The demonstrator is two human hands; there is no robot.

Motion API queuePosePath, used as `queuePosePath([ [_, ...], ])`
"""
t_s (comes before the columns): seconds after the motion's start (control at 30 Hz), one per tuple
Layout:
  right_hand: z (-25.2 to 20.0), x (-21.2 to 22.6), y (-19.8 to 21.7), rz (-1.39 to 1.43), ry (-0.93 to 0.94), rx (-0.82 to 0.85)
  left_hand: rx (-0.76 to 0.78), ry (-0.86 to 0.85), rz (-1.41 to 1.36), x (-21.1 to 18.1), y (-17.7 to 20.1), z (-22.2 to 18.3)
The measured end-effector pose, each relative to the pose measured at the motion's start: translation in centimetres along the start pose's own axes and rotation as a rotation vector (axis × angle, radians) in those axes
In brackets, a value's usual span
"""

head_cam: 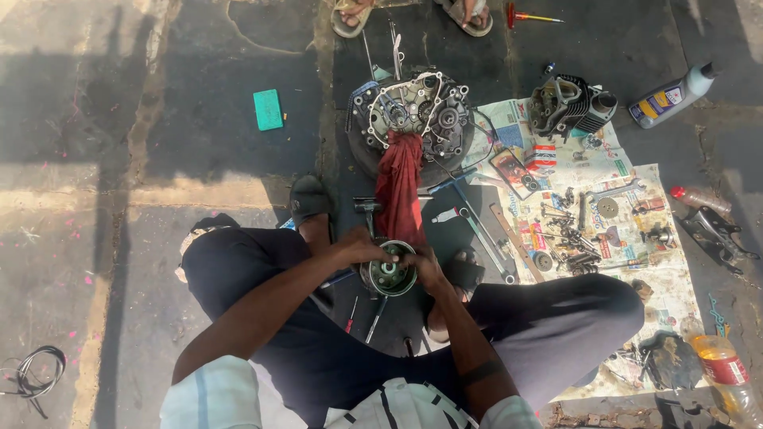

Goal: Dismantling and repairing components of a motorcycle engine on the ground.

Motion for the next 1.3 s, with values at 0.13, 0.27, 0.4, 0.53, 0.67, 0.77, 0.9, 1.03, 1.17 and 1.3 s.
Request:
queuePosePath([
  [0.13, 0.5, 4.7, -1.6, -0.178, 0.140, 0.196, -0.073, -0.121, 0.191, -1.9, 1.5, -2.6],
  [0.27, 0.1, 10.3, -3.0, -0.021, 0.033, 0.534, -0.164, -0.181, 0.060, -1.7, 2.4, -3.4],
  [0.4, 11.3, 7.0, 0.8, -0.133, 0.060, 0.231, -0.160, 0.020, 0.026, -0.9, 3.4, -4.5],
  [0.53, 17.9, 6.2, 0.4, -0.490, 0.178, -0.022, -0.206, -0.074, 0.063, -1.4, 3.1, -5.7],
  [0.67, 20.1, 0.2, 0.6, -0.271, 0.309, -0.180, -0.205, -0.168, -0.051, -0.6, 1.3, -4.6],
  [0.77, 15.7, -2.8, -0.1, -0.415, 0.339, -0.129, -0.156, -0.161, -0.027, -1.3, 1.5, -5.4],
  [0.9, 10.4, -2.1, 0.0, -0.382, 0.057, -0.044, -0.112, -0.074, 0.082, -1.0, 0.8, -4.5],
  [1.03, 8.2, -1.2, 0.0, -0.142, -0.047, -0.016, -0.084, -0.062, 0.093, -1.6, 1.4, -3.4],
  [1.17, 3.0, 3.8, -2.4, 0.397, -0.192, 0.220, -0.192, -0.035, 0.087, -3.4, 4.0, -2.1],
  [1.3, -1.5, 12.5, -5.4, 0.833, -0.036, 0.384, -0.309, -0.005, 0.030, -4.1, 6.2, 1.5],
])
Point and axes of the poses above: each hand's wrist, its own z-axis towards the middle knuckle, its own y-axis out of the back of the hand, x = y × z, the point moved 6 cm from there along z, towards the middle knuckle, and after that the axes turned 5 degrees about -y, right-handed, at the moved point
